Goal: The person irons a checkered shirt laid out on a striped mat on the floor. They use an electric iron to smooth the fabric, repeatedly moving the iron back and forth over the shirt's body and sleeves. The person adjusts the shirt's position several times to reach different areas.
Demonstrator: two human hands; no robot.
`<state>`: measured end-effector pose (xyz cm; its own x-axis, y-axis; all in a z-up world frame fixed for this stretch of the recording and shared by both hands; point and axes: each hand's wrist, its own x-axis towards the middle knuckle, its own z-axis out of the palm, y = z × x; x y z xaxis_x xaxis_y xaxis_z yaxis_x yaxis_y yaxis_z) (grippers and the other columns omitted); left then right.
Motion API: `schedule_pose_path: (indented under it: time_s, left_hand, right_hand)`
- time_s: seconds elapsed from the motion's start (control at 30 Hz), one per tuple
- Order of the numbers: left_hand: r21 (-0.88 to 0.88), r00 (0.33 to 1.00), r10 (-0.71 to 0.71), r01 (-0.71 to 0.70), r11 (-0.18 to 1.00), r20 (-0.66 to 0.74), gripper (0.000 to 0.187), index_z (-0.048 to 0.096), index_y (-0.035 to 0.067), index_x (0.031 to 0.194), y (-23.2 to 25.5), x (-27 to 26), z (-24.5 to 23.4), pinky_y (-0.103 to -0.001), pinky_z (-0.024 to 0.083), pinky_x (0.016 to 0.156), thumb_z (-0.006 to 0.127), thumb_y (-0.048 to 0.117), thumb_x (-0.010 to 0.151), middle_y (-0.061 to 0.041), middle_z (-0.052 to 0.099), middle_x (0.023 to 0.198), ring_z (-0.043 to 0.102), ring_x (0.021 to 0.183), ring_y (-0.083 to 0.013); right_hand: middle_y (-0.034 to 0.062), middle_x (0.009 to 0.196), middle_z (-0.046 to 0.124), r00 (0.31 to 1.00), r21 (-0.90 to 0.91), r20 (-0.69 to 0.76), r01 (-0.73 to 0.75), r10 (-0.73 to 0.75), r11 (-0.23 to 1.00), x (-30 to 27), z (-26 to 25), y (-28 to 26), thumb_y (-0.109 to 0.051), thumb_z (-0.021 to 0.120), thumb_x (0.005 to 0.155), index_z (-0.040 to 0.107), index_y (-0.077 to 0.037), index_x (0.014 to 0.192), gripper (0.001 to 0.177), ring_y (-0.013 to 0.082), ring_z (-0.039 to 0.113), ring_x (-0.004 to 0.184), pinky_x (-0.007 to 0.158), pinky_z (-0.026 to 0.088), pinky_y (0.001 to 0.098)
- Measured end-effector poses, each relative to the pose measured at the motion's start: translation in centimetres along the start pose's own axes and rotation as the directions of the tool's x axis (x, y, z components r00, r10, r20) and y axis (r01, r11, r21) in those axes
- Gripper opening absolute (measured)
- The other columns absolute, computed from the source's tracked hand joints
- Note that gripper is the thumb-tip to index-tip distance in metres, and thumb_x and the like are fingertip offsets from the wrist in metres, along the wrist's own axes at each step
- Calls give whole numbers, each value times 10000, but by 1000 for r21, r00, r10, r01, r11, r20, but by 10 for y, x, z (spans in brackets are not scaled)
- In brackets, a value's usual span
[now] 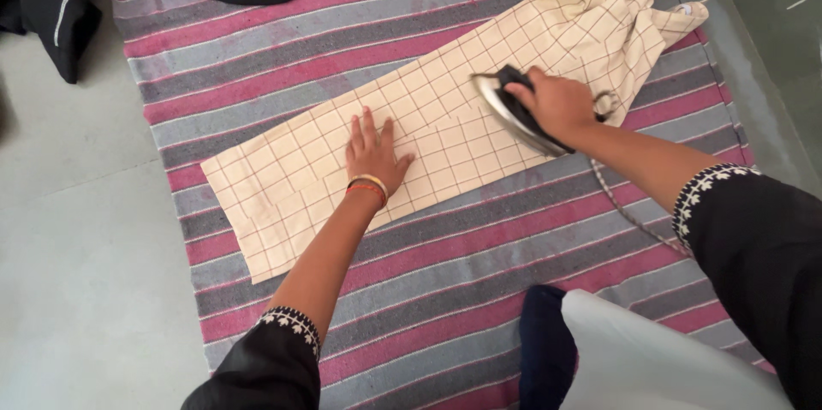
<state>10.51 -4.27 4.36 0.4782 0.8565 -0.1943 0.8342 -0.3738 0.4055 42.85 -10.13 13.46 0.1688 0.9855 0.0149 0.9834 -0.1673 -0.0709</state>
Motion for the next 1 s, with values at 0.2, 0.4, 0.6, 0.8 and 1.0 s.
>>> schedule_pose_path:
  time_s: [0.2, 0.4, 0.6, 0.8, 1.0]
  left_hand:
    - [205, 990, -51, 23, 979, 134, 871, 85, 369, 1633, -11, -15, -12, -672, -66, 1193, 324, 802, 916, -91, -41, 1720, -155, 1554, -402]
    - [196, 988, -61, 32, 980, 142, 872, 35, 378, 1636, -10, -12, -7, -698, -67, 1172, 280, 806, 916, -85, -80, 1722, -148, 1556, -385]
    - [225, 977, -61, 14, 974, 205, 870, -9, 349, 1635, -8, -8, -11, -701, -20, 1171, 260, 789, 934, -115, -101, 1716, -125, 1554, -390]
    - [150, 994, -27, 10, 989, 106, 951, 55, 295, 1643, -9, -11, -23, -692, 131, 1180, 484, 734, 916, -154, 93, 1697, 81, 1554, -413]
    - [31, 999, -48, 48, 998, 19, 1024, 96, 236, 1656, -27, -4, -25, -603, 205, 1201, 624, 640, 876, -165, 176, 1680, 179, 1551, -376]
  right_hand:
    - [229, 731, 682, 982, -15, -29, -185, 184, 983, 17, 5, 31, -601, 489, 1086, 639, -47, 1008, 579, 436, 682, 707, 619, 511, 550]
    - [238, 740, 690, 966, -30, -21, -257, 256, 966, 41, 6, 30, -608, 476, 1094, 637, -34, 1034, 599, 446, 684, 713, 624, 511, 554]
    - [234, 744, 692, 967, -6, -15, -255, 255, 967, 64, 9, 22, -601, 464, 1103, 629, -20, 1039, 607, 443, 684, 715, 626, 510, 554]
    - [232, 737, 683, 984, 40, -40, -174, 175, 984, 82, 17, -11, -597, 473, 1096, 636, -29, 1009, 597, 444, 679, 711, 621, 508, 558]
    - [205, 689, 674, 1000, 87, 4, -1, 1, 996, 73, 12, -73, -584, 492, 1071, 643, -45, 1004, 564, 412, 681, 664, 586, 506, 542]
